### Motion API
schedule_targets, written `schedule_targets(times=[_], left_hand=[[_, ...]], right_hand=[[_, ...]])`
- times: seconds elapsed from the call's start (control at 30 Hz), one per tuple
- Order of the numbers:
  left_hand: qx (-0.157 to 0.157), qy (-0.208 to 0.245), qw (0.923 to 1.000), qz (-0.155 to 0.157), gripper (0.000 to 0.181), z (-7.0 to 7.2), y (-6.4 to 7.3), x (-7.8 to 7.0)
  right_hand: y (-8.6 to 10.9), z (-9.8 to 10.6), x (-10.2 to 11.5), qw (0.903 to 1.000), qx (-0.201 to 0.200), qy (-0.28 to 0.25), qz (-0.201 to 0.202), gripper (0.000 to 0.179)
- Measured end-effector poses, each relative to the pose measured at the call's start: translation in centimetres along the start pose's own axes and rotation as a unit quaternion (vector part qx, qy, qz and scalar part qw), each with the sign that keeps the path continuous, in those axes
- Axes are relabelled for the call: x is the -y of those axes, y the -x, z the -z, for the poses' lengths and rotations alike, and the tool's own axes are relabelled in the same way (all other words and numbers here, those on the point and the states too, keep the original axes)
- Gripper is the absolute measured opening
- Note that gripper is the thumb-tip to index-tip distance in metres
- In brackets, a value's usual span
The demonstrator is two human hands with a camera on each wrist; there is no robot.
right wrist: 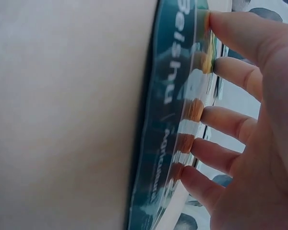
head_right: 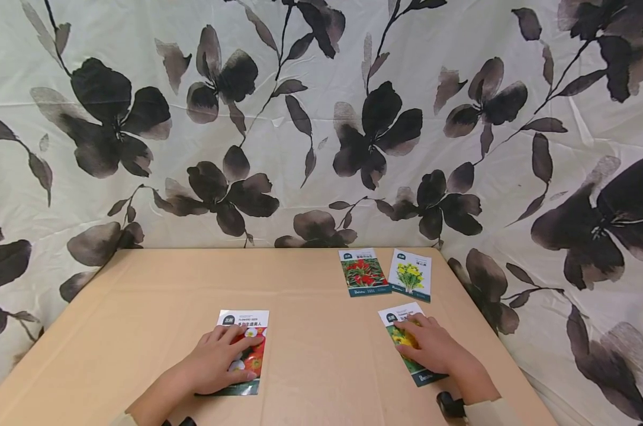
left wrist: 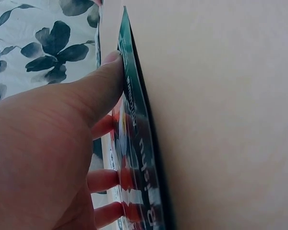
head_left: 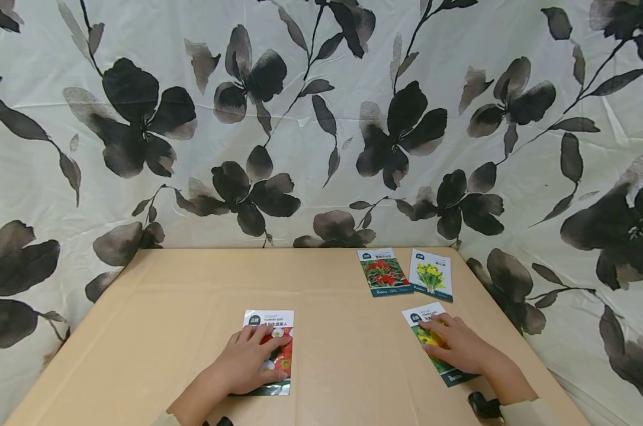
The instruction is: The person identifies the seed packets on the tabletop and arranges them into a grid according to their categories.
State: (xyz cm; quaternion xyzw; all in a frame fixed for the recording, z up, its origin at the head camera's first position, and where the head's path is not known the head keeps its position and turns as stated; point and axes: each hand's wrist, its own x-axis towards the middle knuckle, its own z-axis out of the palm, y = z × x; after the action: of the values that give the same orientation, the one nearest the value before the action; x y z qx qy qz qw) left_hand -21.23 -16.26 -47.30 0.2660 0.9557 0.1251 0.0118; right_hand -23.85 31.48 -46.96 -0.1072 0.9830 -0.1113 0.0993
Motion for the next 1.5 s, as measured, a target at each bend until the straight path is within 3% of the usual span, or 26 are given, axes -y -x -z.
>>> schedule_targets(times=[0.27, 0.53, 1.5], left_hand=[[-0.015, -0.004, 0.9999, -0.006, 0.065, -0.1, 0.0, 0.0], [0.003, -0.011, 0.9999, 0.001, 0.064, 0.4, 0.2, -0.3], [0.007, -0.011, 0.9999, 0.009, 0.064, 0.1, 0.0, 0.0]], right_hand=[[-0.1, -0.2, -0.2, 0.9999, -0.010, 0.003, 0.002, 0.060], [0.0, 0.1, 0.3, 1.0000, 0.001, -0.008, -0.005, 0.061], [0.1, 0.1, 1.7, 0.9997, -0.002, 0.005, -0.022, 0.060]])
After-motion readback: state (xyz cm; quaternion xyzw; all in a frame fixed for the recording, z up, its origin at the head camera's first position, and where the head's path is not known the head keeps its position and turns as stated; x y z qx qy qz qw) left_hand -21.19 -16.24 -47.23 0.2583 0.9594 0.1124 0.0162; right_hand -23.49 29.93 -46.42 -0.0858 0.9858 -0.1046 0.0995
